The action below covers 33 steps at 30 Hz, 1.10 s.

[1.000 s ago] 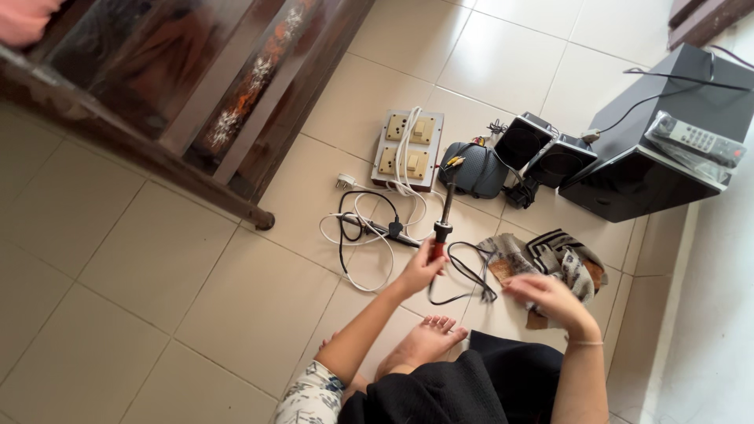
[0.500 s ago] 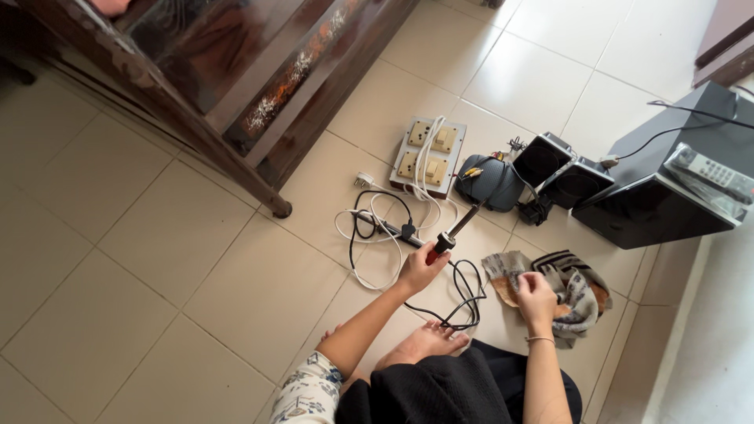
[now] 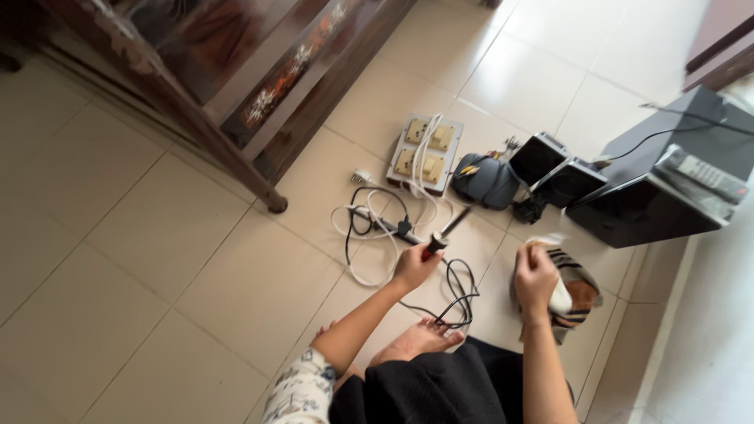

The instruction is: The person sits on the floor and wipes a white power cord and a power strip with a cloth. They then place the power strip on the floor, pick up a remote control, wipe it with the cloth, and place it on a speaker. Finally, they pick up a black power cord and wipe it with the cloth.

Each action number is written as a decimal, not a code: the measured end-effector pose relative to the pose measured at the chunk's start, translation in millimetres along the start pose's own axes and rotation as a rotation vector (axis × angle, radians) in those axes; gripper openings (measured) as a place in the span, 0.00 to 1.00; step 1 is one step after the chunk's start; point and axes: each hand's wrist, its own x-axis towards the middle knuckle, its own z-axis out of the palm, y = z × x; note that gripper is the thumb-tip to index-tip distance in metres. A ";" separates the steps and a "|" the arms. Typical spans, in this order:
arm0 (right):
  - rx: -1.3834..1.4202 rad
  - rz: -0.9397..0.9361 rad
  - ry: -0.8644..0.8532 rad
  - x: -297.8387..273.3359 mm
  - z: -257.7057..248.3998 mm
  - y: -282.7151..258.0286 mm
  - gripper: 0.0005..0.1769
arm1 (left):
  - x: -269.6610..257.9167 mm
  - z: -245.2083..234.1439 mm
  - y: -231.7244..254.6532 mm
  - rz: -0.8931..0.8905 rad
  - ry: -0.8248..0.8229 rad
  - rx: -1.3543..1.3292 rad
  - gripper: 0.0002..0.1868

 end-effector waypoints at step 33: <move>1.124 0.334 0.104 -36.4 -18.7 -118.6 0.07 | -24.3 21.4 -6.5 0.079 -0.256 0.270 0.15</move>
